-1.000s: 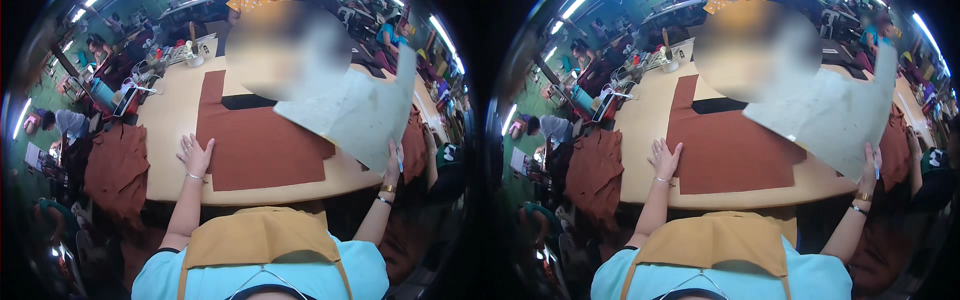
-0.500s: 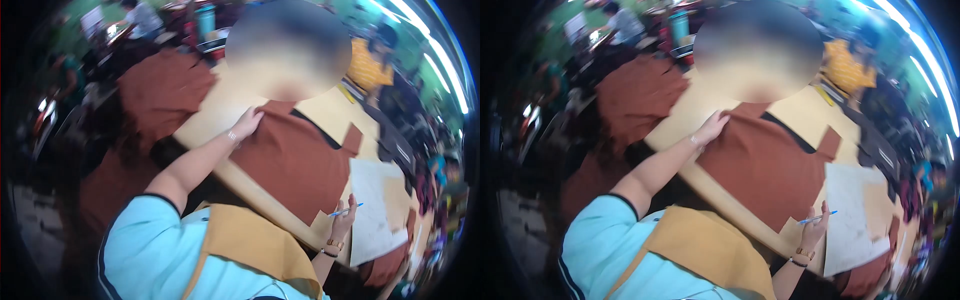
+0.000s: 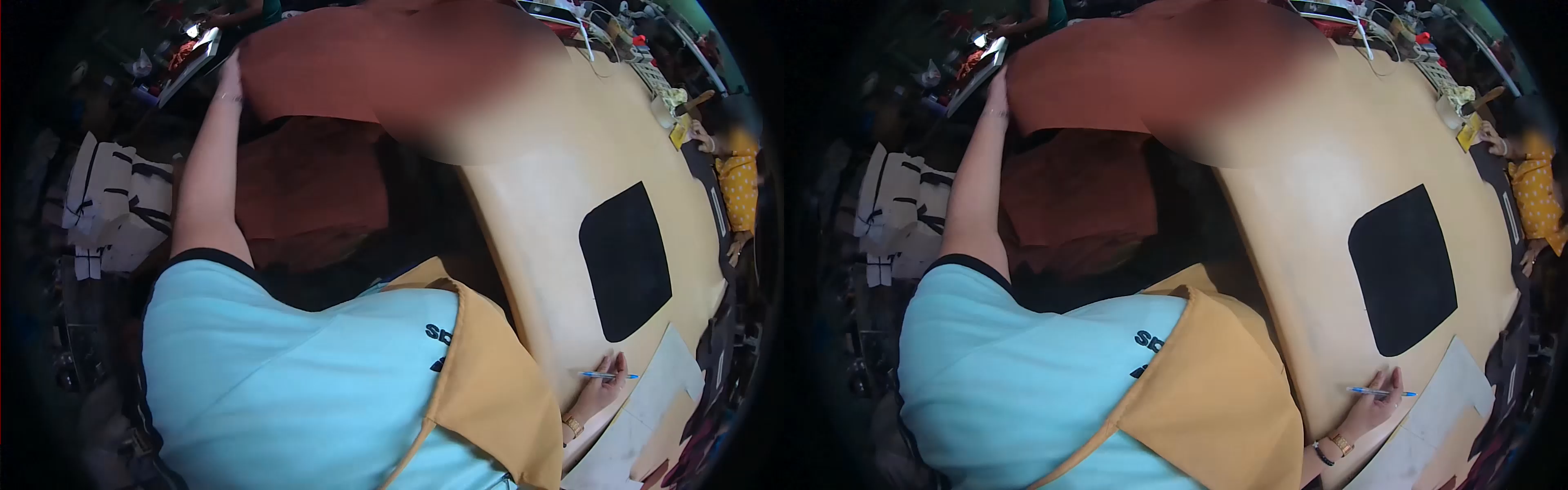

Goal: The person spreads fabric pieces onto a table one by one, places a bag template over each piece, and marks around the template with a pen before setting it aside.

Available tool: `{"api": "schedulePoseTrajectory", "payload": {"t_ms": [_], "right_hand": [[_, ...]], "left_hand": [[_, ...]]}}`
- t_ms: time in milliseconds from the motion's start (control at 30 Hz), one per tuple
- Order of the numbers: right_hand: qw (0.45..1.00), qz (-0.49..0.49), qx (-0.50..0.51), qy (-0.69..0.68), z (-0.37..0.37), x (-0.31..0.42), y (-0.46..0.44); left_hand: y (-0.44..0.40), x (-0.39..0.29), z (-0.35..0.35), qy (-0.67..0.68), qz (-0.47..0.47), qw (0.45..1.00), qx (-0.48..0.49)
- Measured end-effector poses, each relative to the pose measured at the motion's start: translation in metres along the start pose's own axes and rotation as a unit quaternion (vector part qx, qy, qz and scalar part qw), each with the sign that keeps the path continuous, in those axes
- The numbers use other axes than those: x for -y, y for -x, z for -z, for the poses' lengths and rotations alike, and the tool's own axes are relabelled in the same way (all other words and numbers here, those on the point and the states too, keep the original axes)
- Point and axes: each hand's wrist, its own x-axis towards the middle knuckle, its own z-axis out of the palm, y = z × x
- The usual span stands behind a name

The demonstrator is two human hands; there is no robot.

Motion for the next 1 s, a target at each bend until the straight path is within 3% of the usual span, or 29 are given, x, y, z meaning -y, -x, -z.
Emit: {"api": "schedulePoseTrajectory", "payload": {"t_ms": [67, 100, 133, 200, 233, 300, 333, 400, 500, 533, 567, 600, 667, 767, 833, 933, 1000], "right_hand": [[1.000, 0.009, -0.002, 0.028, 0.000, 0.003, 0.000], [0.999, 0.013, -0.006, 0.042, 0.001, 0.004, 0.001], [1.000, 0.007, -0.004, 0.022, 0.000, 0.005, 0.001], [1.000, -0.005, -0.009, -0.021, -0.002, 0.010, 0.001], [1.000, -0.005, -0.009, -0.020, -0.002, 0.010, 0.001], [1.000, -0.005, -0.008, -0.018, 0.000, 0.009, 0.001], [1.000, -0.001, -0.012, -0.004, -0.001, 0.010, 0.002], [0.999, 0.009, -0.016, 0.027, 0.000, 0.014, 0.001], [0.999, -0.001, -0.019, 0.030, 0.001, 0.010, -0.001], [1.000, 0.003, -0.023, 0.021, 0.000, 0.011, -0.002], [1.000, 0.006, -0.026, 0.012, -0.001, 0.012, -0.002], [1.000, 0.008, -0.030, 0.003, -0.001, 0.013, -0.001], [0.999, 0.009, -0.036, -0.003, -0.001, 0.014, 0.000], [0.999, 0.013, -0.041, 0.002, -0.002, 0.009, 0.000], [0.999, 0.017, -0.047, 0.002, -0.002, 0.007, -0.001], [0.997, 0.006, -0.074, 0.011, -0.002, 0.005, 0.000], [0.994, 0.038, -0.082, 0.064, 0.001, 0.010, 0.000]], "left_hand": [[0.035, 0.015, 0.050, 0.016, 0.040, 0.998, -0.039], [0.015, 0.043, 0.096, 0.003, 0.029, 1.000, -0.010], [0.004, 0.066, 0.132, -0.001, 0.068, 0.996, -0.058], [0.039, 0.081, 0.163, -0.030, 0.042, 0.995, -0.089], [0.012, 0.112, 0.210, -0.056, 0.047, 0.989, -0.127], [0.012, 0.135, 0.248, -0.274, 0.069, 0.926, -0.250], [0.011, 0.143, 0.270, -0.285, 0.046, 0.940, -0.180], [-0.034, 0.196, 0.309, -0.461, 0.182, 0.832, -0.250], [0.001, 0.164, 0.207, -0.743, 0.147, 0.634, -0.159], [0.003, 0.136, 0.161, -0.776, 0.052, 0.628, -0.032], [0.083, 0.073, 0.067, -0.762, -0.003, 0.646, -0.043], [0.054, 0.094, 0.044, -0.724, -0.142, 0.675, 0.014], [0.036, 0.107, -0.043, -0.569, -0.295, 0.749, 0.167], [0.105, 0.071, -0.168, -0.460, -0.406, 0.724, 0.315], [0.148, 0.050, -0.219, -0.521, -0.355, 0.682, 0.371], [0.156, 0.044, -0.269, -0.553, -0.377, 0.575, 0.471], [0.142, 0.072, -0.302, -0.392, -0.413, 0.604, 0.558]]}}
